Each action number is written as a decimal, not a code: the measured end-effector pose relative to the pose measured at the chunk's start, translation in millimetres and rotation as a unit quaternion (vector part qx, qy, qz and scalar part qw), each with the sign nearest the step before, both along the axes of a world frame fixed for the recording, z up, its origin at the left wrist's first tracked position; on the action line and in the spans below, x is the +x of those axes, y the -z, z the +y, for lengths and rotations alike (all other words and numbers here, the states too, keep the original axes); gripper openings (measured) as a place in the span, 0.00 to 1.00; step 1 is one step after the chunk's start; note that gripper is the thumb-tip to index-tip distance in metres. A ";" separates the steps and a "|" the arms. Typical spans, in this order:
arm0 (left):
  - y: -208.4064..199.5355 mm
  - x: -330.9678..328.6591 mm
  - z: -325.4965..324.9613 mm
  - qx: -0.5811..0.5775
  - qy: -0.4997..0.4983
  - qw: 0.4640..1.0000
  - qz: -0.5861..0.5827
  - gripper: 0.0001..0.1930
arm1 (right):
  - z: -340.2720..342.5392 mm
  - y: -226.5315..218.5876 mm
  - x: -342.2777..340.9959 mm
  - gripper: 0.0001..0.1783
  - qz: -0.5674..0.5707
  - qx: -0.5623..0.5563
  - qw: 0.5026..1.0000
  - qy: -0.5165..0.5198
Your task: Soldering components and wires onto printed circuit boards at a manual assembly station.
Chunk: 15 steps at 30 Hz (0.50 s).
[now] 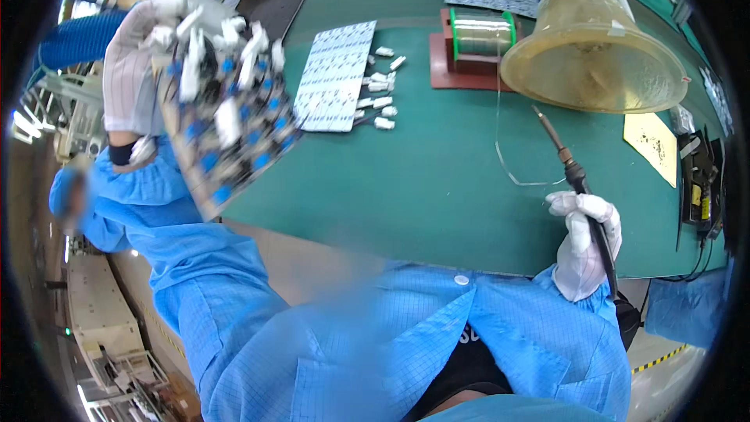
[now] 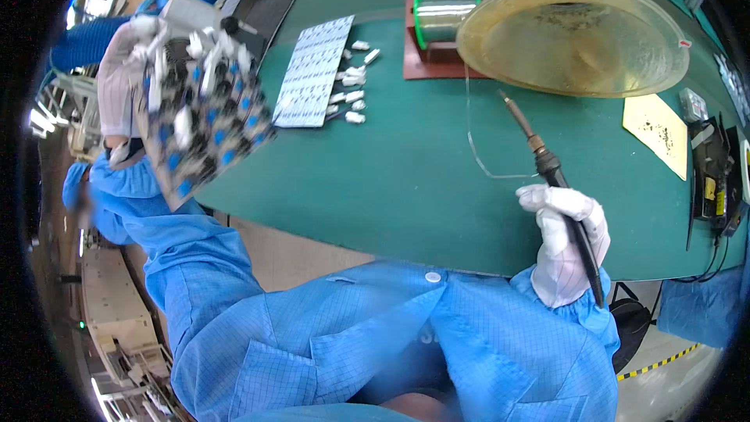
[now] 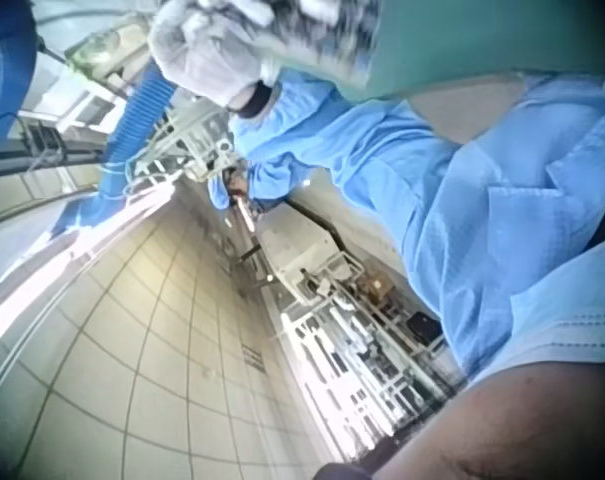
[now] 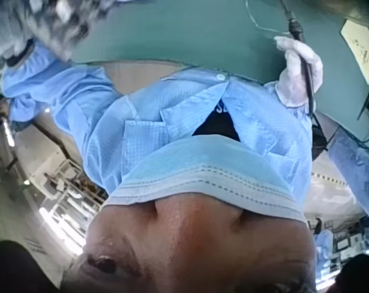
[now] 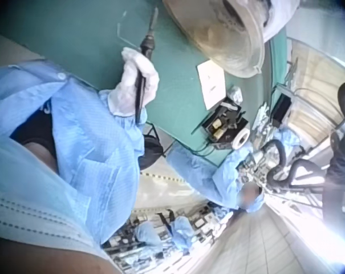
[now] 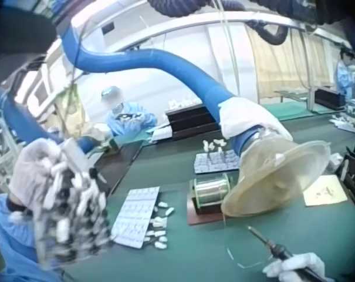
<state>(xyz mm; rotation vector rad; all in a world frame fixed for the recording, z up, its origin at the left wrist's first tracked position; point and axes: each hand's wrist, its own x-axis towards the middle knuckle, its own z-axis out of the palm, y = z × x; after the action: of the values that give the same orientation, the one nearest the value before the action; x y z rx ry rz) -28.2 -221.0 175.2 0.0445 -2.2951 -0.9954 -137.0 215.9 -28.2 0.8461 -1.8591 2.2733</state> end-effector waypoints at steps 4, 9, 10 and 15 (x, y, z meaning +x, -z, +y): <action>-17.3 64.5 -8.5 -0.064 0.016 0.965 -0.252 0.07 | -1.1 6.0 2.1 0.07 0.035 0.001 0.999 -0.005; 14.6 100.7 -10.3 -0.098 -0.100 0.964 -0.225 0.05 | -1.2 9.6 5.2 0.08 0.048 -0.001 0.999 0.011; 20.0 106.2 -10.3 -0.177 -0.087 0.960 -0.200 0.06 | -1.1 10.2 5.8 0.08 0.047 0.000 0.999 0.007; 22.2 123.1 -16.3 -0.139 -0.160 0.967 -0.138 0.08 | 0.3 10.9 10.8 0.08 0.007 0.021 0.999 0.035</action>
<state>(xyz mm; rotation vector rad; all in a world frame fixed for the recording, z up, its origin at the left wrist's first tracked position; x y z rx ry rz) 94.9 -237.3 153.0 0.4493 -2.5516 -0.5234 -126.2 216.2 -39.1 0.7867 -1.9044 2.1901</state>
